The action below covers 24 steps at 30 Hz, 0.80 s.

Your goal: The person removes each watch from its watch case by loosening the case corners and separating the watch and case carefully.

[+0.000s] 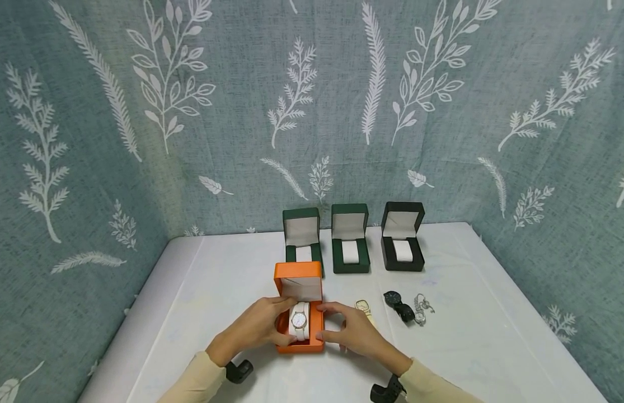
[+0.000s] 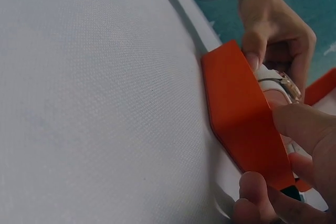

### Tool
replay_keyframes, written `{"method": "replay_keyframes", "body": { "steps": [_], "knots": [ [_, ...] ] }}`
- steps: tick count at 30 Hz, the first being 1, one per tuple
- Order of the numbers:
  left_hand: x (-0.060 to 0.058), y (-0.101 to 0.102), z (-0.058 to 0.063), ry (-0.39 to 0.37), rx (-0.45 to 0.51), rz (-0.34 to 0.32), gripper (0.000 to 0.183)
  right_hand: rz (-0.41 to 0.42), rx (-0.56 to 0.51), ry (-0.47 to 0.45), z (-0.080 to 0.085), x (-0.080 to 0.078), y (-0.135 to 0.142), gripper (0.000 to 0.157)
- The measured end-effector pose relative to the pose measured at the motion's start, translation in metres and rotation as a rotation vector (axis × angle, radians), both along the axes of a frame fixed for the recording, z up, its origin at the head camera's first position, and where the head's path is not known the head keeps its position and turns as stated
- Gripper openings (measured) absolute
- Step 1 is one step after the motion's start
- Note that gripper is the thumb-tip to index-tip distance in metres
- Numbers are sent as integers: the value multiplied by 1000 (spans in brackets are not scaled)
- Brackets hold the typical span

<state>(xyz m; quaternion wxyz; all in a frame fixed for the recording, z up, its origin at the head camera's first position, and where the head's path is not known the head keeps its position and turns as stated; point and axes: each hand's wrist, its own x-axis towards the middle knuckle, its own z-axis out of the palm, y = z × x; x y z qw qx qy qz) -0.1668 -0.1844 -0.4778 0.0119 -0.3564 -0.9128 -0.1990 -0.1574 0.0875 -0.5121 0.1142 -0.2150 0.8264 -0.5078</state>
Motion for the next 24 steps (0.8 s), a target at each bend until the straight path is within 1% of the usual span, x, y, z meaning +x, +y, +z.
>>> {"method": "replay_keyframes", "body": {
  "steps": [2, 8, 10, 13, 16, 20, 22, 24],
  "knots": [
    [0, -1, 1, 2, 13, 0, 66, 2, -4, 1, 0, 0, 0, 55],
    [-3, -6, 7, -34, 149, 2, 60, -5, 0, -8, 2, 0, -1, 57],
    [-4, -8, 8, -43, 177, 0, 60, -7, 2, -9, 3, -1, -1, 57],
    [-4, -9, 8, -44, 192, -1, 60, -5, 4, -15, 5, -2, -2, 58],
    [-4, -9, 9, -47, 192, 6, 59, -11, 19, 31, 7, -3, -3, 59],
    [-4, -6, 9, -70, 189, 22, 59, -27, 2, 113, 12, -3, -3, 62],
    [-3, -5, 9, -85, 192, 24, 59, -12, -23, 121, 15, -3, -4, 66],
    [-3, -4, 10, -99, 202, 23, 60, 24, -41, 116, 17, -2, -5, 72]
  ]
}}
